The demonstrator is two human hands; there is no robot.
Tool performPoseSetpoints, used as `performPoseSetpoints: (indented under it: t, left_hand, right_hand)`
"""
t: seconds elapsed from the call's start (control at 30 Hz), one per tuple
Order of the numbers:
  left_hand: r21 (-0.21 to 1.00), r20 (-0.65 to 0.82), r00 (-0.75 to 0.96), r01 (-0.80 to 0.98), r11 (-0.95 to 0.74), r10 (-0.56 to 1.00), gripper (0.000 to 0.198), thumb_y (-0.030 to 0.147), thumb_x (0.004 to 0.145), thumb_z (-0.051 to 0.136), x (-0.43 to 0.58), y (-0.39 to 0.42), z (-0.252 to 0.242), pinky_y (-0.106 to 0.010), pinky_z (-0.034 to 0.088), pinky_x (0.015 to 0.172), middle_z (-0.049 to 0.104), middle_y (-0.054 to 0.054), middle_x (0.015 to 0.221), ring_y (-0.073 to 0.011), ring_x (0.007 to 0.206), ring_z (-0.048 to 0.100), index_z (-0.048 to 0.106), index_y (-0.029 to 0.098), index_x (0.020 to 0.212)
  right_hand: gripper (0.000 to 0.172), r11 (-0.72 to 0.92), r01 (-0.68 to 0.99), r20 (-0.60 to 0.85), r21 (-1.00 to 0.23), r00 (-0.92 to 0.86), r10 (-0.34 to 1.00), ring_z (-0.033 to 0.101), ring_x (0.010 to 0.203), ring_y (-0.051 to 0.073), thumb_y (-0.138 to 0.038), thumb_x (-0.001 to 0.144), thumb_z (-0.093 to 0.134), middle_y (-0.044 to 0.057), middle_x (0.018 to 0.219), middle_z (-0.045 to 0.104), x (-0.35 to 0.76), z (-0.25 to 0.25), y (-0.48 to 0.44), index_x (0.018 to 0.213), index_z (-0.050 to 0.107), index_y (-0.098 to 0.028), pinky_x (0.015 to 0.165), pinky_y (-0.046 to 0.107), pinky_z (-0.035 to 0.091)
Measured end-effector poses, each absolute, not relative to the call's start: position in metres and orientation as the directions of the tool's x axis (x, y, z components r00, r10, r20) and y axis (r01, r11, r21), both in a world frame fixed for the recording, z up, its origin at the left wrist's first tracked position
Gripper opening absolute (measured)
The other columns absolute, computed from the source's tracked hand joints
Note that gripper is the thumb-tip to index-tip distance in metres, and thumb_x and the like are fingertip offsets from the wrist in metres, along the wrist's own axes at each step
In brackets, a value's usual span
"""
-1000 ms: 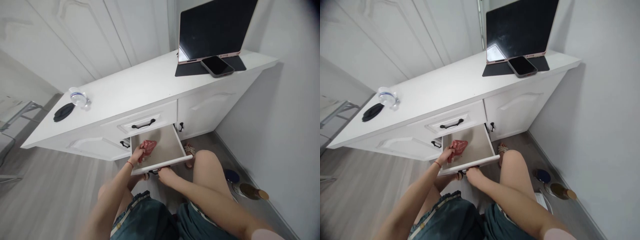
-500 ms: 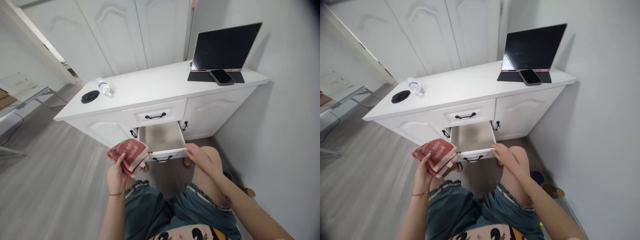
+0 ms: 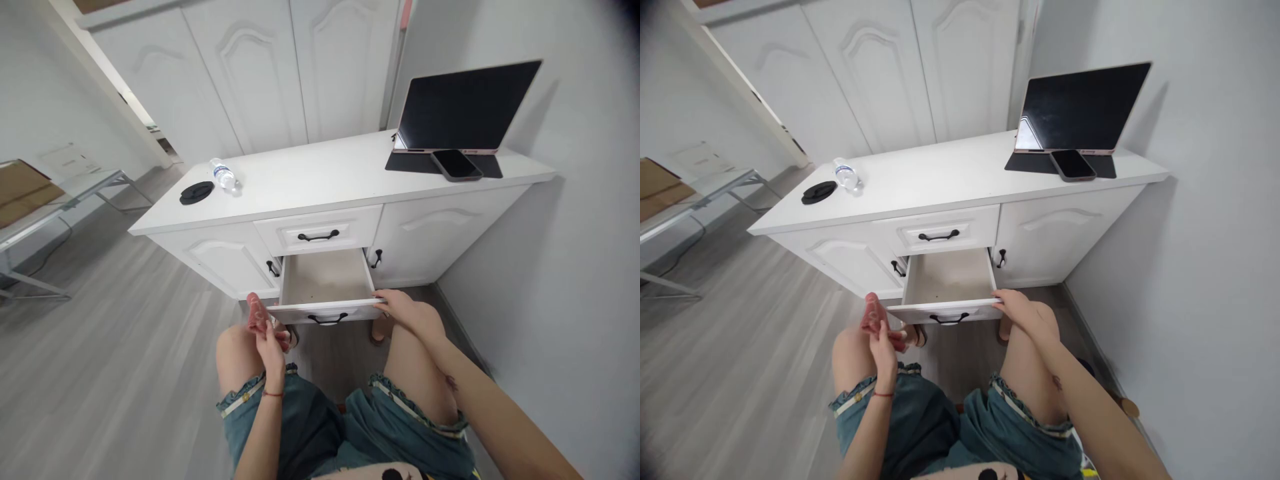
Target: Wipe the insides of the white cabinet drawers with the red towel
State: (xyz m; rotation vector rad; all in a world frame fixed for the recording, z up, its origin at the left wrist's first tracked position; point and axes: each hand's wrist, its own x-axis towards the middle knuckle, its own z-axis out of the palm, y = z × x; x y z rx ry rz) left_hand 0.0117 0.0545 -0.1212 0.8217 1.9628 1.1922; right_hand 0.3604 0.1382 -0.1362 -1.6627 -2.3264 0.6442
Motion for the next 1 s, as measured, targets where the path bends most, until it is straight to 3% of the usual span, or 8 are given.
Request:
performPoseSetpoints:
  t: [0.1, 0.17, 0.23, 0.3, 0.43, 0.63, 0.83, 1.0]
  left_hand:
    - [0.851, -0.139, -0.509, 0.377, 0.365, 0.849, 0.060, 0.055, 0.091, 0.028, 0.036, 0.085, -0.128, -0.039, 0.054, 0.071, 0.068, -0.010, 0.091, -0.0263, 0.084, 0.068, 0.031, 0.018, 0.138]
    - [0.739, 0.020, -0.426, 0.616, 0.273, 0.905, 0.060, 0.046, 0.093, 0.027, 0.049, 0.104, -0.137, -0.047, 0.039, 0.100, 0.051, -0.017, 0.135, -0.0291, 0.129, 0.043, 0.021, 0.018, 0.145]
    - [0.608, 0.121, -0.332, 0.770, 0.195, 0.935, 0.061, 0.041, 0.094, 0.025, 0.058, 0.120, -0.146, -0.050, 0.016, 0.113, 0.021, -0.011, 0.155, -0.0259, 0.143, 0.007, 0.012, 0.019, 0.149]
    - [0.535, 0.126, -0.264, 0.830, 0.159, 0.956, 0.061, 0.040, 0.094, 0.022, 0.066, 0.131, -0.154, -0.052, 0.006, 0.114, 0.008, -0.007, 0.158, -0.0236, 0.143, -0.007, 0.006, 0.020, 0.150]
    - [0.474, 0.066, -0.164, 0.873, 0.114, 0.984, 0.064, 0.042, 0.094, 0.022, 0.081, 0.144, -0.160, -0.054, 0.003, 0.113, 0.004, -0.007, 0.158, -0.0239, 0.143, -0.009, 0.001, 0.019, 0.150]
    - [0.411, 0.031, -0.004, 0.912, -0.009, 1.000, 0.065, 0.040, 0.094, 0.024, 0.121, 0.148, -0.162, -0.051, -0.001, 0.113, 0.002, -0.006, 0.158, -0.0229, 0.142, -0.012, -0.001, 0.019, 0.150]
    - [0.336, 0.111, 0.137, 0.927, -0.167, 0.984, 0.061, 0.031, 0.094, 0.026, 0.171, 0.146, -0.165, -0.059, 0.009, 0.111, 0.011, -0.005, 0.158, -0.0250, 0.144, -0.003, 0.002, 0.022, 0.150]
    - [0.246, 0.172, 0.245, 0.927, -0.283, 0.954, 0.063, 0.028, 0.093, 0.030, 0.199, 0.144, -0.169, -0.061, 0.016, 0.109, 0.010, -0.004, 0.158, -0.0258, 0.144, -0.002, 0.007, 0.022, 0.150]
  right_hand:
    - [0.028, 0.231, 0.811, -0.082, -0.538, -0.324, 0.943, 0.065, 0.093, 0.022, -0.027, 0.079, 0.062, 0.009, 0.104, 0.071, 0.365, -0.141, 0.155, 0.104, 0.069, -0.018, 0.083, 0.029, 0.046]
    - [0.025, 0.200, 0.783, -0.083, -0.589, -0.305, 0.949, 0.065, 0.090, 0.021, -0.029, 0.078, 0.062, 0.008, 0.099, 0.072, 0.366, -0.144, 0.165, 0.098, 0.071, -0.018, 0.082, 0.029, 0.046]
    - [0.025, 0.147, 0.771, -0.088, -0.619, -0.254, 0.963, 0.066, 0.088, 0.022, -0.032, 0.077, 0.062, 0.007, 0.095, 0.072, 0.366, -0.145, 0.174, 0.095, 0.071, -0.018, 0.080, 0.028, 0.047]
    - [0.029, 0.092, 0.775, -0.090, -0.626, -0.189, 0.978, 0.066, 0.088, 0.023, -0.037, 0.077, 0.062, 0.008, 0.093, 0.072, 0.365, -0.147, 0.181, 0.096, 0.071, -0.017, 0.078, 0.029, 0.048]
    - [0.035, 0.002, 0.718, -0.092, -0.696, -0.093, 0.991, 0.065, 0.094, 0.025, -0.044, 0.077, 0.060, 0.010, 0.098, 0.072, 0.361, -0.152, 0.194, 0.097, 0.070, -0.017, 0.083, 0.033, 0.047]
    - [0.042, -0.236, 0.351, -0.189, -0.906, 0.163, 0.968, 0.066, 0.085, 0.025, -0.049, 0.087, 0.042, 0.012, 0.085, 0.072, 0.363, -0.163, 0.209, 0.094, 0.067, -0.017, 0.078, 0.035, 0.050]
    - [0.040, -0.347, 0.216, -0.301, -0.912, 0.220, 0.928, 0.068, 0.078, 0.021, -0.043, 0.092, 0.030, 0.008, 0.076, 0.071, 0.367, -0.172, 0.213, 0.093, 0.062, -0.021, 0.068, 0.030, 0.053]
    - [0.034, -0.389, 0.156, -0.348, -0.908, 0.236, 0.907, 0.067, 0.082, 0.020, -0.046, 0.088, 0.038, 0.008, 0.085, 0.071, 0.370, -0.178, 0.213, 0.087, 0.060, -0.020, 0.066, 0.029, 0.053]
